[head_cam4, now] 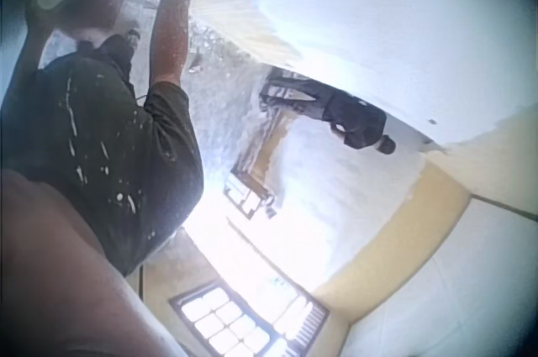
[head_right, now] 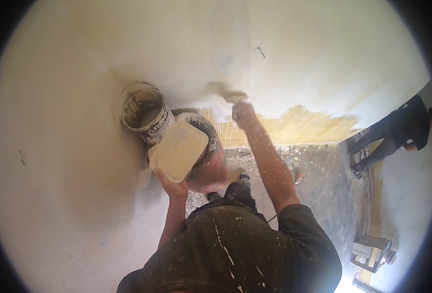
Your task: The person applies plaster to a wall using a broad brush, repeatedly dipping the brush into a small container of white compound and smoothing it onto the surface.
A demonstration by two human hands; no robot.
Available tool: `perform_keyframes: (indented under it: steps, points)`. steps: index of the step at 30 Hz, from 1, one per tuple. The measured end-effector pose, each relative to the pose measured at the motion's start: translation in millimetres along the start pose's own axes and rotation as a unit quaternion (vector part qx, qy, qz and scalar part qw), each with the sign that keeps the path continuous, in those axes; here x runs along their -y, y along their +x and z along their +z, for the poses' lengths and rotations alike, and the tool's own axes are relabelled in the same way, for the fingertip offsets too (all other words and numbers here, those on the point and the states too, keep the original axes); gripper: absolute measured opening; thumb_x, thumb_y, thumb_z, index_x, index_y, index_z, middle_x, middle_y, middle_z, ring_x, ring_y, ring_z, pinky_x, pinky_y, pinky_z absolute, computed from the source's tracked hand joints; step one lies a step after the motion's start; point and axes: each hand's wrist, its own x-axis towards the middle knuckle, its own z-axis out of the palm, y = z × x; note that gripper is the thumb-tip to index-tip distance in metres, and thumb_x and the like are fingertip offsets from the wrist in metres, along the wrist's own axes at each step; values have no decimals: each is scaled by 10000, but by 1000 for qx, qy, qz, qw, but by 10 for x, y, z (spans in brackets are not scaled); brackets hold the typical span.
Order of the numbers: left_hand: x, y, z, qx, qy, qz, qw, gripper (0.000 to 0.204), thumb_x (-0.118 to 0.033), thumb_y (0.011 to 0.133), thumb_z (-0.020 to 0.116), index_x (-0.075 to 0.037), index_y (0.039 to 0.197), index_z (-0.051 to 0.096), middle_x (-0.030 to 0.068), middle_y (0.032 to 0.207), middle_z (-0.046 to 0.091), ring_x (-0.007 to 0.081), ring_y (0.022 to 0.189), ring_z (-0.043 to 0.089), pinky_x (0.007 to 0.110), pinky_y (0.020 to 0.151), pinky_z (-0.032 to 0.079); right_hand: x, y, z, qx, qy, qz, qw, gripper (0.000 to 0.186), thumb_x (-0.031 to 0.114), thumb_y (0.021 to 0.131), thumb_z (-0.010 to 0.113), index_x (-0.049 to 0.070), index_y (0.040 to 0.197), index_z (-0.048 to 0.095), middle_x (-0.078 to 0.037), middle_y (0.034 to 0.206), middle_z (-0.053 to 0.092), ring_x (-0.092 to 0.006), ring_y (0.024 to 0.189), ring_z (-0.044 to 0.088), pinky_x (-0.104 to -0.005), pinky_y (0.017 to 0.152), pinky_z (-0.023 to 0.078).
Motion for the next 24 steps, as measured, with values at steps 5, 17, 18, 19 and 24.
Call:
perform_keyframes:
  steps: [5,17,18,19,24]
  points:
    - [-10,-5,-29,14,-57,-1,998,535,-398,1005,371,-110,1435,236,78,1444,350,242,1328,351,409,1112,285,1487,-781,1745,-100,-69,-83,989,231,89,871,537,-60,1048,534,-6,724,425,-64,497,335,-211,413,282]
    - [-88,-47,26,-13,-51,12,999,529,-397,1007,367,-104,1433,257,73,1442,359,229,1320,363,389,1111,285,263,-526,953,-107,-148,-127,975,369,294,949,529,62,1235,506,36,662,417,-53,466,341,-201,386,301]
    - [-113,-60,17,-13,-53,13,998,530,-398,1008,363,-106,1435,253,72,1446,352,232,1322,361,391,1112,283,-33,-545,786,-106,-110,-122,981,329,278,947,527,66,1198,520,32,666,424,-63,464,348,-202,385,295]
    - [-127,-69,-1,-14,-56,14,998,530,-399,1008,360,-107,1437,250,71,1449,346,234,1323,359,392,1114,282,-252,-623,709,-126,-1,-53,991,251,244,939,520,75,1124,524,22,669,433,-71,465,356,-207,386,287]
    - [-173,-91,-76,-9,-61,27,998,534,-405,1012,340,-116,1447,228,75,1452,329,242,1329,349,394,1117,276,-320,-700,611,-126,32,102,986,63,145,892,529,93,865,507,5,675,436,-88,487,379,-229,397,278]
